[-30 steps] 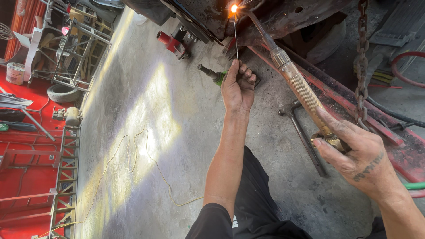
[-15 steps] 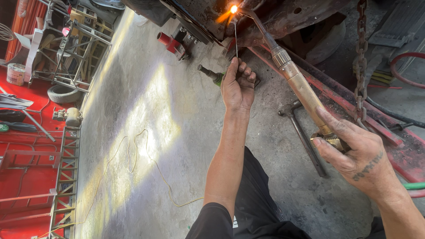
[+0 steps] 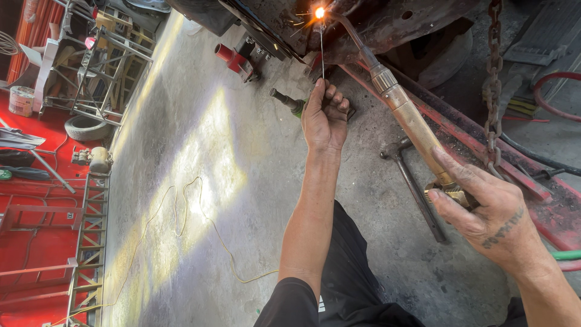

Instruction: The person uses an oxy-fuel torch to heat and cut the rusted floor and rocker panel of a car raised on a lift, working first from a crouch and then seated on the floor. They feed a filler rod into the flame, reposition around the vehicle, and pull at the cut panel by hand.

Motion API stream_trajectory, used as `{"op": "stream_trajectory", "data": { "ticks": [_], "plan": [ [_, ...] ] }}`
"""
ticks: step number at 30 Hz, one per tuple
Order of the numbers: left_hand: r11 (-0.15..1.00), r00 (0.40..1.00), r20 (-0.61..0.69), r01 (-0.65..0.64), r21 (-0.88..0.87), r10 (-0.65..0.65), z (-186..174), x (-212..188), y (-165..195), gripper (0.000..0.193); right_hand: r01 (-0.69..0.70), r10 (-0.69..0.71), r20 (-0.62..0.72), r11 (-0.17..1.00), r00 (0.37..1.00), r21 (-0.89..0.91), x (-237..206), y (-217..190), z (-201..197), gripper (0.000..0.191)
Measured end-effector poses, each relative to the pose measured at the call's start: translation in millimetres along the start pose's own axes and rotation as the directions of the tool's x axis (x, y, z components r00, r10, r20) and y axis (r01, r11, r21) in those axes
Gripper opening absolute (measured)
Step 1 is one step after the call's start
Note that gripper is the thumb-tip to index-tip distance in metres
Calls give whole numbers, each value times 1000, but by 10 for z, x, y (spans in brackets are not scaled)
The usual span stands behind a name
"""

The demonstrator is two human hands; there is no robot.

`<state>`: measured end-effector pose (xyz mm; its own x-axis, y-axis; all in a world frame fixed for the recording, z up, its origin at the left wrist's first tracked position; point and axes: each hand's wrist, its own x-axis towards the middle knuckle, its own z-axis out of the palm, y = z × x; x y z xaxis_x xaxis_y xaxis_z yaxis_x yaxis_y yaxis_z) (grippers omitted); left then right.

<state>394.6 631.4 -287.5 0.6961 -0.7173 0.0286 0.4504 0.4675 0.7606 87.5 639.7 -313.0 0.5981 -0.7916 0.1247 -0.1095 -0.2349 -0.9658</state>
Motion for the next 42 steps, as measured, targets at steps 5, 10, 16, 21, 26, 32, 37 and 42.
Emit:
{"op": "stream_trajectory", "data": {
  "ticks": [5, 10, 16, 21, 26, 32, 37, 42],
  "plan": [
    [1000, 1000, 12, 4, -4, -4, 5, -9, 13, 14, -5, 5, 5, 1000, 1000, -15, 6, -3, -1, 70],
    [1000, 1000, 21, 14, -1, -14, 16, -19, 15, 14, -1, 1, 6, 1000, 1000, -10, 10, -9, -1, 69],
    [1000, 1000, 9, 8, 15, -8, 26, -1, 27, 15, 6, -6, 10, 1000, 1000, -14, 4, 2, 10, 70],
    [1000, 1000, -8, 4, 24, -4, 36, 53, 45, 14, 28, -28, 3, 1000, 1000, 1, 23, 25, 5, 69],
    [1000, 1000, 1, 4, 15, -4, 21, 59, 43, 14, -17, 19, 33, 998, 999, -59, 21, 34, 15, 73],
    [1000, 1000, 9, 2, 10, -2, -7, 61, 51, 14, 76, -76, -9, 997, 997, 31, 6, 7, 12, 68],
    [1000, 1000, 10, 13, 4, -13, -15, 70, 42, 14, -17, 17, 6, 1000, 1000, -3, -1, -19, 9, 71],
    [1000, 1000, 18, 7, -6, -7, -2, 75, 52, 14, -22, 22, 12, 1000, 1000, 5, 1, -9, 13, 70]
  ]
}}
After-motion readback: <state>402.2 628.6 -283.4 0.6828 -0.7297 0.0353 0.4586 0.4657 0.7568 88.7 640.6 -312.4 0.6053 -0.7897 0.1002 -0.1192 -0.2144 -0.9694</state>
